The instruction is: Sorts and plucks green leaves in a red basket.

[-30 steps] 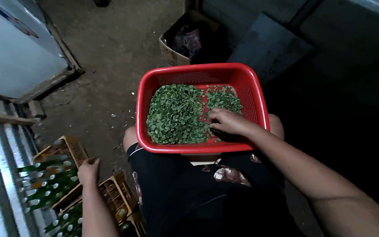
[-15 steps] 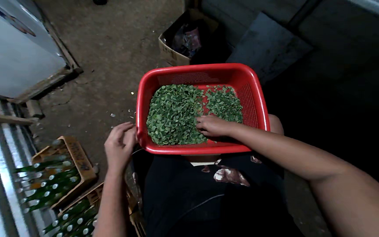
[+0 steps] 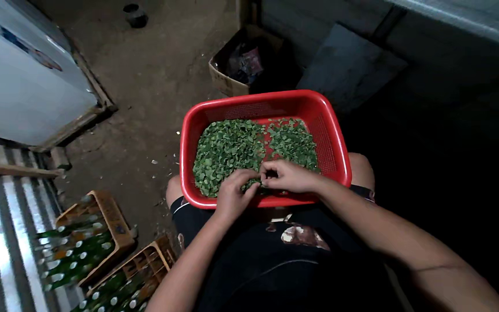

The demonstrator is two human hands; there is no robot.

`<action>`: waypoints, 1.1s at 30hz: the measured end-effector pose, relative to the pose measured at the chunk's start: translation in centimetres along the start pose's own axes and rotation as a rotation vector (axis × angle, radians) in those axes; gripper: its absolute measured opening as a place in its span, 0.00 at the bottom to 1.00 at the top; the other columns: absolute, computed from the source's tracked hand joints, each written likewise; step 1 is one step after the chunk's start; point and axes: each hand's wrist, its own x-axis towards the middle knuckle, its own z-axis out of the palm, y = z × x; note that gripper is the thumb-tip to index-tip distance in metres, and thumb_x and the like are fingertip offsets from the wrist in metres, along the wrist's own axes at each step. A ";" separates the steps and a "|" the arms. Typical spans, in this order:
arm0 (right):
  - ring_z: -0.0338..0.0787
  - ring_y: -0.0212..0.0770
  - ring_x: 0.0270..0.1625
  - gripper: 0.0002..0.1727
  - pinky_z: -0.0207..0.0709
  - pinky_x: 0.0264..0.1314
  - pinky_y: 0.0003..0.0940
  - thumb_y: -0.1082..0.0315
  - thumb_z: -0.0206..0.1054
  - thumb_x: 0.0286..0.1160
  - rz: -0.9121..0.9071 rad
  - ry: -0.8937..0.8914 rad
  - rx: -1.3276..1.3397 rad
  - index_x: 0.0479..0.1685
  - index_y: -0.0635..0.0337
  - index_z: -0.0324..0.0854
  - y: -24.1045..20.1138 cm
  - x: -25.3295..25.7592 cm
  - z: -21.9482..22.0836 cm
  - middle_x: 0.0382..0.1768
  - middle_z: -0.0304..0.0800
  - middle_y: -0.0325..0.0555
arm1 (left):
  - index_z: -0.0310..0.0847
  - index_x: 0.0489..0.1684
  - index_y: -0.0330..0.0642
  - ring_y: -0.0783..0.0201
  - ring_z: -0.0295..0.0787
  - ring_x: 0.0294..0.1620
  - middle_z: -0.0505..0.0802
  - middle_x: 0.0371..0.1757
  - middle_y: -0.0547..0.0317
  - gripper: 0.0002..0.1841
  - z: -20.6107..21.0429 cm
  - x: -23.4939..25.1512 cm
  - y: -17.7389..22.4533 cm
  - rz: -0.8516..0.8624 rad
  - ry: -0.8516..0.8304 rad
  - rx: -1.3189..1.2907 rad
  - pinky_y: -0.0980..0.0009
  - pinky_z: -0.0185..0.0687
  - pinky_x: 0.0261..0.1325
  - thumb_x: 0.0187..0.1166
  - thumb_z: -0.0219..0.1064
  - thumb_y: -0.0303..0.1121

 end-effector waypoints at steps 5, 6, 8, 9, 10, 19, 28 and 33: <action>0.79 0.23 0.36 0.06 0.75 0.43 0.20 0.72 0.65 0.80 -0.059 0.085 0.183 0.47 0.65 0.80 0.3 -0.1 0.6 0.37 0.81 0.38 | 0.91 0.41 0.30 0.76 0.93 0.43 0.96 0.42 0.55 0.06 -0.5 -0.1 1.0 -0.156 0.070 -0.216 0.79 0.88 0.54 0.74 0.70 0.24; 0.80 0.23 0.38 0.06 0.76 0.45 0.20 0.73 0.66 0.79 -0.076 0.111 0.242 0.48 0.66 0.80 0.4 -0.1 0.7 0.38 0.82 0.38 | 0.90 0.42 0.30 0.78 0.91 0.41 0.95 0.41 0.58 0.06 -0.8 0.0 1.3 -0.240 0.068 -0.296 0.80 0.87 0.52 0.75 0.70 0.23; 0.83 0.23 0.42 0.07 0.79 0.50 0.20 0.73 0.67 0.79 -0.109 0.156 0.334 0.50 0.66 0.79 0.4 -0.1 1.1 0.41 0.83 0.38 | 0.88 0.43 0.32 0.78 0.90 0.39 0.94 0.40 0.62 0.05 -1.3 0.1 1.7 -0.377 0.070 -0.425 0.79 0.87 0.49 0.75 0.70 0.23; 0.84 0.23 0.44 0.08 0.80 0.51 0.20 0.73 0.67 0.78 -0.122 0.178 0.360 0.50 0.66 0.80 0.3 -0.2 1.3 0.42 0.84 0.39 | 0.88 0.44 0.32 0.77 0.90 0.39 0.94 0.39 0.63 0.05 -1.5 0.2 1.7 -0.424 0.071 -0.468 0.78 0.87 0.49 0.76 0.69 0.23; 0.84 0.23 0.44 0.08 0.80 0.52 0.21 0.73 0.68 0.77 -0.136 0.201 0.377 0.50 0.66 0.80 0.3 -0.2 1.5 0.43 0.84 0.39 | 0.87 0.44 0.32 0.76 0.90 0.39 0.93 0.39 0.63 0.05 -1.6 0.2 1.7 -0.458 0.073 -0.508 0.77 0.88 0.49 0.76 0.69 0.23; 0.84 0.23 0.41 0.12 0.78 0.47 0.17 0.74 0.68 0.73 -0.232 0.338 0.231 0.54 0.68 0.82 -0.2 0.2 3.6 0.41 0.86 0.41 | 0.87 0.41 0.33 0.74 0.90 0.37 0.93 0.36 0.63 0.04 -1.2 -0.1 1.6 -0.513 0.085 -0.664 0.76 0.87 0.46 0.75 0.69 0.19; 0.85 0.39 0.46 0.19 0.79 0.53 0.34 0.73 0.60 0.73 -0.209 0.310 -0.106 0.63 0.66 0.81 -0.1 0.3 3.6 0.48 0.87 0.53 | 0.84 0.40 0.35 0.72 0.88 0.34 0.91 0.33 0.64 0.04 -1.5 -0.4 1.3 -0.581 0.107 -0.775 0.75 0.86 0.44 0.77 0.65 0.19; 0.88 0.40 0.56 0.14 0.80 0.62 0.35 0.66 0.69 0.76 -0.291 0.424 -0.074 0.54 0.66 0.86 0.6 0.5 3.8 0.53 0.89 0.54 | 0.84 0.39 0.35 0.73 0.88 0.33 0.91 0.32 0.63 0.04 -1.6 -0.3 1.3 -0.603 0.115 -0.822 0.76 0.86 0.43 0.78 0.64 0.18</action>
